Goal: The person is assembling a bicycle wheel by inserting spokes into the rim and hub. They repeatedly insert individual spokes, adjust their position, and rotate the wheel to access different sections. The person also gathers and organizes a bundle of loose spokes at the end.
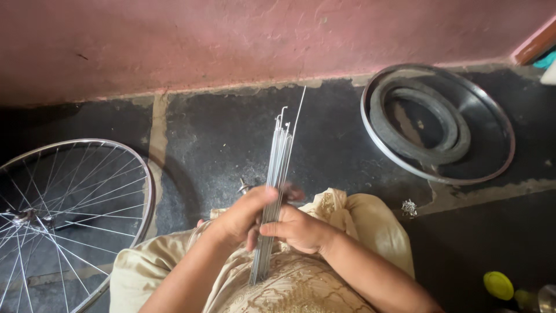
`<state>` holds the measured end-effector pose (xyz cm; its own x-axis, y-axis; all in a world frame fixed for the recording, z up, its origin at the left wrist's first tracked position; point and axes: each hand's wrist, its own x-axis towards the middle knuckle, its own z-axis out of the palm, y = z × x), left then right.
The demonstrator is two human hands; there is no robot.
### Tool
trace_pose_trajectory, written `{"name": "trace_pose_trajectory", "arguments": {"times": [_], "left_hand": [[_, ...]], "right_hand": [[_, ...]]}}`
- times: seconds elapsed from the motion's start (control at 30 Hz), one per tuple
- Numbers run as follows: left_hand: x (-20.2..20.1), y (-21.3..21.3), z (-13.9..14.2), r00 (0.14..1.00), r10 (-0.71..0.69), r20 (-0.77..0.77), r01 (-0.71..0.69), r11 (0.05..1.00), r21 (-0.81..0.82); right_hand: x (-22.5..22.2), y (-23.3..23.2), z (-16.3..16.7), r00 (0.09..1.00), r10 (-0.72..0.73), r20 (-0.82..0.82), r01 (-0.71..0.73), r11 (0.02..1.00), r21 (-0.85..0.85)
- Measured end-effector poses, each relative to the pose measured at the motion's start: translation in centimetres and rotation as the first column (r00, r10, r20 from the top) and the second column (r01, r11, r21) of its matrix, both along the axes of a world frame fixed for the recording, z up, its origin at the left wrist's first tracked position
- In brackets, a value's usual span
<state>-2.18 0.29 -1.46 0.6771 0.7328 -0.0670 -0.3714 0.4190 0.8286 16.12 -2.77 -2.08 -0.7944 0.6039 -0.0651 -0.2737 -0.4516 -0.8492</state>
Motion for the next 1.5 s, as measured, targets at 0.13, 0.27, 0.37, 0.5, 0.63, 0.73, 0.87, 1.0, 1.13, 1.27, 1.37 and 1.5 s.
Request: {"name": "trace_pose_trajectory", "arguments": {"times": [0.13,0.27,0.37,0.5,0.63,0.73,0.87,1.0,1.13,1.27,1.37,1.5], "left_hand": [[1.0,-1.3,1.7,0.961,0.063,-0.268,-0.033,0.993,0.114],[1.4,-3.5,-0.4,0.929,0.305,-0.212,-0.306,0.952,0.026],[0.9,-4.5,-1.6,0.884,0.442,-0.153,-0.434,0.897,0.088],[1.2,-5.9,-1.3,0.883,0.447,-0.145,-0.442,0.895,0.065],[1.0,-5.8,1.1,0.879,0.427,-0.210,-0.425,0.903,0.056],[-1.0,-6.1,3.1,0.803,0.475,-0.360,-0.454,0.879,0.146],[-3.1,-7.0,4.1,0.746,0.448,-0.492,-0.331,0.891,0.310],[-2.9,-9.1,2.9,0.716,0.429,-0.550,-0.187,0.878,0.441],[-3.0,-10.3,2.1,0.688,0.466,-0.556,-0.174,0.850,0.497],[-3.6,-10.7,2.3,0.556,0.505,-0.660,-0.032,0.807,0.590],[-3.4,-10.7,2.7,0.476,0.482,-0.735,0.039,0.824,0.566],[-3.3,-10.7,2.7,0.578,0.485,-0.656,-0.068,0.830,0.554]], "right_hand": [[0.4,-0.3,-1.0,0.992,-0.050,0.116,0.034,0.990,0.136],[0.4,-1.0,-1.8,0.908,-0.080,0.411,-0.025,0.969,0.244],[0.5,-1.3,-1.9,0.846,-0.170,0.506,-0.024,0.934,0.355],[1.9,-1.1,-0.7,0.817,-0.414,0.401,0.147,0.822,0.550],[3.8,-1.9,1.5,0.752,-0.546,0.370,0.213,0.732,0.647],[4.4,-3.1,3.4,0.653,-0.721,0.231,0.321,0.540,0.778],[3.9,-3.8,5.3,0.598,-0.800,0.038,0.506,0.415,0.756],[3.2,-3.6,6.2,0.596,-0.797,-0.098,0.681,0.437,0.588],[3.0,-3.1,6.5,0.655,-0.739,-0.156,0.722,0.552,0.417],[2.7,-3.0,6.2,0.650,-0.751,-0.116,0.745,0.599,0.294],[2.7,-3.1,5.8,0.630,-0.768,-0.112,0.764,0.588,0.264],[3.3,-3.0,5.4,0.583,-0.795,-0.166,0.801,0.528,0.284]]}}
